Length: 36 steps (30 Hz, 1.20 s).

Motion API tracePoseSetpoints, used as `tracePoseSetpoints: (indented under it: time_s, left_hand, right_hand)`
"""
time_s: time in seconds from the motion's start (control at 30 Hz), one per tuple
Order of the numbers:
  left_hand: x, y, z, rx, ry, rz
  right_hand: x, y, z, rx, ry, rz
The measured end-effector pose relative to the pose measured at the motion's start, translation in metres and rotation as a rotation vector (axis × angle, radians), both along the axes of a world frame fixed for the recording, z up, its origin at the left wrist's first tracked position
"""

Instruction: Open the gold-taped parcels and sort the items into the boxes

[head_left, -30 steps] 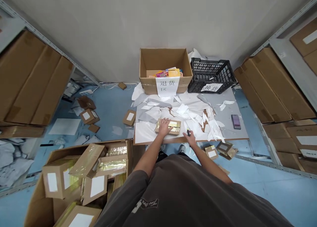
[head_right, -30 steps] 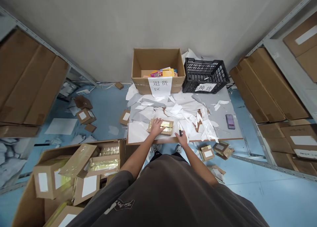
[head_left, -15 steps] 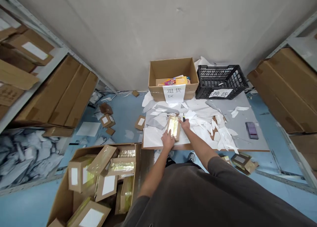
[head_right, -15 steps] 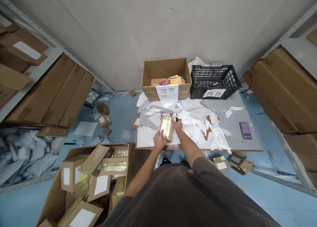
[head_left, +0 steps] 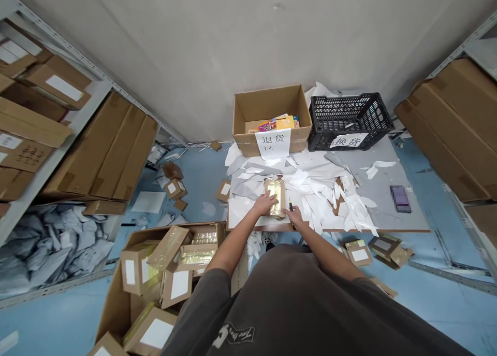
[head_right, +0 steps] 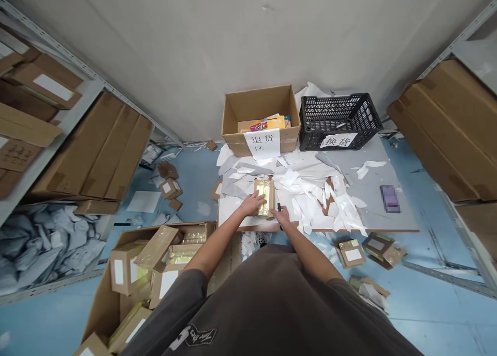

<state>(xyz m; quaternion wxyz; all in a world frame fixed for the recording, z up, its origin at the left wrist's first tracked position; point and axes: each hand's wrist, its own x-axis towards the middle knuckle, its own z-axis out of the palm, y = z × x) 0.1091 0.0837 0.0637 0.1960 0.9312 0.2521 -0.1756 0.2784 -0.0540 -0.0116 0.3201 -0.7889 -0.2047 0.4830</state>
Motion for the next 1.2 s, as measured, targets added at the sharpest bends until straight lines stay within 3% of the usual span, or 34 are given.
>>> tracePoseSetpoints:
  time_s: [0.13,0.3,0.43,0.57,0.7,0.83,1.0,1.2]
  left_hand:
    - [0.002,-0.005,0.003,0.0,-0.092,0.099]
    - [0.008,-0.029,0.006,0.048,-0.069,0.263]
    - [0.023,-0.057,-0.005,0.157,-0.073,0.435]
    - [0.033,-0.077,-0.016,0.199,-0.095,0.546]
    - [0.036,-0.085,-0.018,0.166,-0.035,0.567]
    - [0.04,-0.084,-0.016,0.136,0.052,0.561]
    - [0.036,-0.077,-0.013,0.051,0.038,0.531]
    - [0.027,-0.088,-0.017,0.08,-0.088,0.497]
  right_hand:
    - [0.024,0.019,0.006,-0.01,-0.085,0.04]
    - [0.05,0.048,0.01,-0.029,-0.128,0.023]
    - [0.062,0.07,0.019,-0.025,-0.174,0.128]
    - [0.067,0.065,0.029,0.096,-0.16,0.202]
    - [0.075,0.033,0.033,0.174,0.003,0.319]
    - [0.09,0.007,0.035,0.089,0.174,0.604]
    - [0.098,0.009,0.042,0.065,-0.166,0.841]
    - [0.08,0.029,0.047,-0.026,-0.459,1.042]
